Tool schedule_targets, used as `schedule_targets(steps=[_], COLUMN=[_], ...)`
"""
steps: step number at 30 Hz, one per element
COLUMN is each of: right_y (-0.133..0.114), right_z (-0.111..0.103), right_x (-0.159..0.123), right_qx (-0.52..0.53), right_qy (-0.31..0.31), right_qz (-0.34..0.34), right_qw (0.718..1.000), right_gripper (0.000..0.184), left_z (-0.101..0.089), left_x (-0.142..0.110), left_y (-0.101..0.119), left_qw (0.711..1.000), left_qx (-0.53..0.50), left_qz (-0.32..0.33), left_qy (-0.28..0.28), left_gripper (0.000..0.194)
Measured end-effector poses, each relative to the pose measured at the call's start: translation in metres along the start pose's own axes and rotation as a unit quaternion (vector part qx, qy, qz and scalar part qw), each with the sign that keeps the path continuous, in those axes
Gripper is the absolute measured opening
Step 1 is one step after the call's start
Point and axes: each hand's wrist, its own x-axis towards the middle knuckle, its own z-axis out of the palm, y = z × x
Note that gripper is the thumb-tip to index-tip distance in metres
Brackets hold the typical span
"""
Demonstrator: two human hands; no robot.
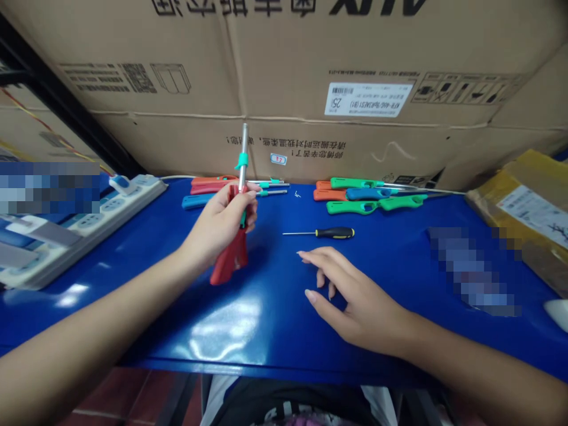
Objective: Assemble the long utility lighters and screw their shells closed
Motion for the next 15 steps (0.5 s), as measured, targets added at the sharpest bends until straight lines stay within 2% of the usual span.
schedule_targets(steps=[1,2,3,4,5,8,12,15], right_y=[0.002,0.004,0.005,0.007,0.008,0.009,0.01,0.019], right_z=[0.0,-0.001,-0.001,-0.001,-0.001,0.001,0.0,-0.009], right_x=[0.0,0.001,0.001,0.002,0.002,0.003,0.005,0.011], right_qx=[-0.006,-0.012,-0.018,-0.024,-0.029,-0.041,-0.064,-0.112], right_qy=[0.004,0.009,0.015,0.021,0.025,0.035,0.039,0.083], right_qz=[-0.002,-0.006,-0.011,-0.016,-0.021,-0.033,-0.043,-0.061], right_qw=[1.0,1.0,1.0,0.999,0.999,0.998,0.996,0.988], right_gripper=[0.053,0.052,0.051,0.051,0.05,0.049,0.049,0.041], left_z=[-0.012,-0.024,-0.035,-0.045,-0.053,-0.065,-0.065,-0.066], left_x=[0.009,0.018,0.026,0.032,0.037,0.045,0.054,0.063], left_y=[0.0,-0.001,-0.003,-0.007,-0.012,-0.028,-0.042,-0.045], left_qw=[0.994,0.972,0.929,0.862,0.836,0.801,0.776,0.77], left_qx=[0.106,0.221,0.347,0.475,0.513,0.559,0.578,0.573], left_qz=[0.029,0.063,0.102,0.143,0.154,0.16,0.179,0.198], left_qy=[-0.029,-0.055,-0.081,-0.104,-0.116,-0.144,-0.18,-0.2], left_gripper=[0.015,0.021,0.024,0.027,0.028,0.027,0.03,0.033])
